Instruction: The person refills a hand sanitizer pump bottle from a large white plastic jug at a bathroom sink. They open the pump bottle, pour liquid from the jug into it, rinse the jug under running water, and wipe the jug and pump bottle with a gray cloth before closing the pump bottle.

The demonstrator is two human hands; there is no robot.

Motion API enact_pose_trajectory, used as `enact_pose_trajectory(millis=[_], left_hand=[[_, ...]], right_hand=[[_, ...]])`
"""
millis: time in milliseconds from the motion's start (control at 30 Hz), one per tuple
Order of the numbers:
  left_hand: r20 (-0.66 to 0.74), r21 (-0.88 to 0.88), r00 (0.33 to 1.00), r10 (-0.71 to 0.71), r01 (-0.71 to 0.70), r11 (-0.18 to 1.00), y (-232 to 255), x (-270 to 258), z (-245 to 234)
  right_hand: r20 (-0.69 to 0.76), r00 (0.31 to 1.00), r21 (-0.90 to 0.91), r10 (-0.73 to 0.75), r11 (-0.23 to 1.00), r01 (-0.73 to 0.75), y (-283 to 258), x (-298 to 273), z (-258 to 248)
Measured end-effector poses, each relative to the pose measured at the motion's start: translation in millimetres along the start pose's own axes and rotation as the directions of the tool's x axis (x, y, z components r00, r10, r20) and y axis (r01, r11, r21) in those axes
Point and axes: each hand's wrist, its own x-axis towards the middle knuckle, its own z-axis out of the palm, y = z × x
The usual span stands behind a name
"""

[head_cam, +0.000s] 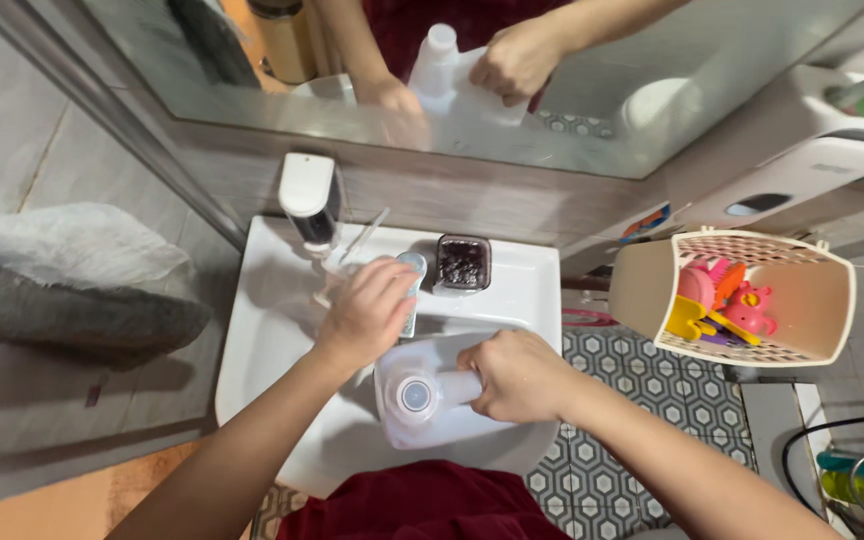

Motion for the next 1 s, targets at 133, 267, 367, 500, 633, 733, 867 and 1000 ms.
enact_pose_trajectory(millis=[133,267,367,500,633,733,867,1000], left_hand=[[0.005,0.142,0.969,-0.245,0.242,0.960,-15.6,-32.8,-13.4],[0.037,0.303,0.943,-0.330,0.304,0.903,-35.9,-36.3,-9.2],[0.057,0.503,0.958,-0.282,0.216,0.837,-53.9,-33.2,3.3],[0.268,0.695,0.926,-0.267,0.006,0.719,-81.1,-35.3,20.6],[0.283,0.709,0.953,-0.104,-0.135,0.692,-84.8,-39.4,24.2],[0.256,0.668,0.963,-0.078,-0.118,0.735,-66.2,-38.5,5.7],[0.221,0.629,0.975,0.008,-0.148,0.763,-26.5,-23.2,-27.8],[-0.008,0.488,0.974,0.228,-0.195,0.851,14.5,0.1,-56.8]], right_hand=[[0.114,0.990,0.086,-0.086,0.993,0.076,-6.5,13.1,-2.3],[0.204,0.958,0.175,-0.201,0.971,0.166,-17.9,23.0,-4.4],[0.244,0.947,0.171,-0.209,0.971,0.170,-25.0,23.0,-4.2],[0.277,0.946,0.287,-0.167,0.954,0.084,-22.3,17.5,-5.2],[0.210,0.941,0.349,-0.265,0.919,0.181,-15.8,10.7,2.5],[0.174,0.940,0.320,-0.293,0.920,0.228,-14.9,7.4,9.6],[0.161,0.941,0.344,-0.298,0.910,0.230,-11.0,7.8,10.3],[0.007,0.986,0.391,-0.168,0.908,0.152,16.6,9.9,0.6]])
